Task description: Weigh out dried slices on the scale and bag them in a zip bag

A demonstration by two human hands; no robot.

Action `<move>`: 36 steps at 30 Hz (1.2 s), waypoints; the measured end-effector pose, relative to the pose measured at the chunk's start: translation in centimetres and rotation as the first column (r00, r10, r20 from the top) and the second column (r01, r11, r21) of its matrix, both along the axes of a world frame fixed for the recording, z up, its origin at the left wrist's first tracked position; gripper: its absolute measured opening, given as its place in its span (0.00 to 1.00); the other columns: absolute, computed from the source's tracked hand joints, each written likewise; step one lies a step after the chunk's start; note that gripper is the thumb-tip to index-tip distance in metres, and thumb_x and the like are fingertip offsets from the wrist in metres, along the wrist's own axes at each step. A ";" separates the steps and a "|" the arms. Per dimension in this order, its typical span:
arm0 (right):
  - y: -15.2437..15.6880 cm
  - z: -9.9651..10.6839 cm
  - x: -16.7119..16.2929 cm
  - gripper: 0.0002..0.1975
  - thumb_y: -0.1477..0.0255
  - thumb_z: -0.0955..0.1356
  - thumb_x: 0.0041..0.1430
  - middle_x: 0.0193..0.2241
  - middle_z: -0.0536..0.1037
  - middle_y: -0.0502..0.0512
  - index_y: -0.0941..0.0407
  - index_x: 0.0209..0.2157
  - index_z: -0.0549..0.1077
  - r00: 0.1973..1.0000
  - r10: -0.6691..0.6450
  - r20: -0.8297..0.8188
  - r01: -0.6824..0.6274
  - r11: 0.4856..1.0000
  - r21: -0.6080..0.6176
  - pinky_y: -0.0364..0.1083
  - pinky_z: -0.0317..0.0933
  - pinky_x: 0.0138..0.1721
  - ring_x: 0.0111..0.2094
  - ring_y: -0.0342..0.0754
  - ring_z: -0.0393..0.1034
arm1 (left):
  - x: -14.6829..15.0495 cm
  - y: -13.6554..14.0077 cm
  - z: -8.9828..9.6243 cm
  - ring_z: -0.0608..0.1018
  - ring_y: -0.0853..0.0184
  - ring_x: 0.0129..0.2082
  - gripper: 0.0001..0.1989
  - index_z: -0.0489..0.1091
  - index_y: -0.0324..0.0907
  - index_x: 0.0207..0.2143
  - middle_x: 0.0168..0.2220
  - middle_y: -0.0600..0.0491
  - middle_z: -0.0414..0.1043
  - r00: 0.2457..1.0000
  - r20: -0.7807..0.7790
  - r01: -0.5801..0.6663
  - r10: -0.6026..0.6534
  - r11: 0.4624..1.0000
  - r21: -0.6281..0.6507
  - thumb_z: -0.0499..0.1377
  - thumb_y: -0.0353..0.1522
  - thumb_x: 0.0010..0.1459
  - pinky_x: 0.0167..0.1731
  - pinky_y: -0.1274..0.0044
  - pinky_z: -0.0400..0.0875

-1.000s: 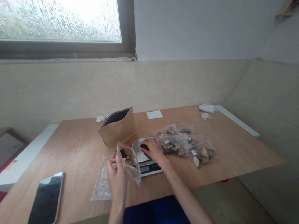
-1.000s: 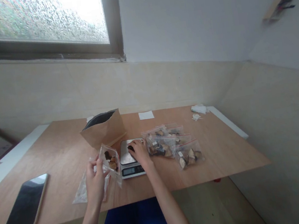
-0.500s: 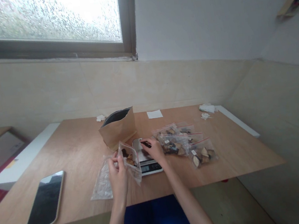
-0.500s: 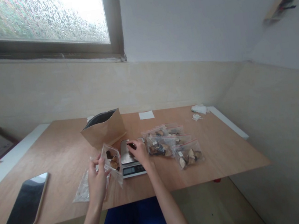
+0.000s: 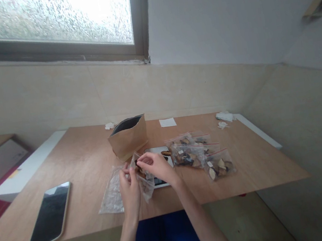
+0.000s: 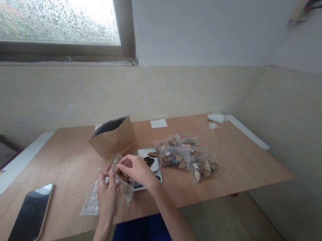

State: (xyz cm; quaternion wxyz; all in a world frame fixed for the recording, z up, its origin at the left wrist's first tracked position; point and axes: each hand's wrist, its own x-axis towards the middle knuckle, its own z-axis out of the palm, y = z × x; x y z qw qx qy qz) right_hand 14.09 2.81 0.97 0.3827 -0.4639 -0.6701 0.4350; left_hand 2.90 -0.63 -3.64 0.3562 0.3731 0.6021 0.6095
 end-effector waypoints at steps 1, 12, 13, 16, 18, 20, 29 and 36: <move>-0.1 0.1 0.0 0.11 0.65 0.66 0.54 0.27 0.76 0.51 0.57 0.34 0.74 1.000 0.015 0.024 -0.015 1.000 0.011 0.40 0.61 0.30 0.28 0.43 0.70 | 0.0 0.0 0.0 0.71 0.59 0.48 0.15 0.62 0.41 0.27 0.51 0.44 0.66 1.000 -0.001 0.003 -0.003 1.000 -0.007 0.55 0.44 0.51 0.42 0.70 0.68; 2.7 -5.1 5.1 0.15 0.75 0.66 0.52 0.46 0.69 0.64 0.59 0.43 0.71 0.817 -0.380 0.433 0.239 0.907 0.346 0.54 0.54 0.51 0.49 0.55 0.61 | -0.6 0.2 -0.5 0.69 0.59 0.51 0.15 0.58 0.42 0.27 0.55 0.48 0.62 0.999 0.053 0.012 -0.008 0.997 -0.076 0.52 0.45 0.53 0.41 0.69 0.69; 2.8 -6.1 5.6 0.17 0.75 0.68 0.50 0.48 0.67 0.65 0.59 0.44 0.71 0.787 -0.381 0.485 0.228 0.910 0.345 0.56 0.53 0.52 0.50 0.57 0.60 | -0.6 0.2 -0.6 0.69 0.59 0.51 0.15 0.58 0.42 0.27 0.55 0.48 0.62 0.998 0.057 0.014 -0.010 0.997 -0.072 0.52 0.45 0.53 0.42 0.69 0.68; 2.9 -8.1 6.3 0.17 0.75 0.68 0.50 0.45 0.69 0.63 0.57 0.44 0.70 0.768 -0.348 0.538 0.173 0.921 0.349 0.56 0.56 0.50 0.48 0.57 0.62 | -0.5 0.2 -0.7 0.69 0.60 0.51 0.15 0.59 0.42 0.27 0.54 0.48 0.63 0.998 0.066 0.015 -0.011 0.998 -0.067 0.53 0.44 0.53 0.42 0.69 0.68; 2.7 -8.7 6.3 0.15 0.77 0.67 0.52 0.41 0.71 0.60 0.57 0.44 0.70 0.790 -0.330 0.516 0.144 0.919 0.367 0.54 0.58 0.47 0.45 0.54 0.64 | -0.5 0.2 -0.7 0.70 0.60 0.49 0.14 0.60 0.42 0.26 0.52 0.47 0.64 0.998 0.066 0.012 -0.008 0.998 -0.061 0.54 0.44 0.52 0.42 0.70 0.68; 2.7 -8.7 6.1 0.14 0.78 0.66 0.52 0.38 0.71 0.59 0.57 0.43 0.70 0.813 -0.327 0.481 0.137 0.912 0.387 0.51 0.60 0.46 0.43 0.53 0.65 | -0.5 0.1 -0.6 0.71 0.61 0.47 0.14 0.61 0.42 0.27 0.50 0.48 0.66 0.998 0.063 0.006 -0.003 0.998 -0.056 0.54 0.43 0.52 0.42 0.70 0.68; 2.7 -8.0 6.1 0.10 0.79 0.66 0.50 0.35 0.70 0.56 0.57 0.36 0.71 0.894 -0.319 0.314 0.224 0.927 0.302 0.50 0.61 0.44 0.39 0.50 0.68 | -0.6 0.0 -0.3 0.72 0.62 0.43 0.13 0.61 0.42 0.27 0.43 0.49 0.69 0.999 0.038 0.002 0.001 0.998 -0.070 0.54 0.43 0.52 0.42 0.70 0.67; 1.6 -4.1 4.4 0.09 0.74 0.66 0.50 0.34 0.72 0.54 0.57 0.36 0.71 0.960 -0.278 -0.038 0.281 0.954 0.109 0.43 0.65 0.34 0.34 0.44 0.69 | -0.2 0.0 -0.1 0.70 0.60 0.48 0.13 0.60 0.42 0.25 0.48 0.47 0.67 0.999 0.030 0.023 -0.021 0.998 -0.057 0.54 0.43 0.52 0.42 0.70 0.67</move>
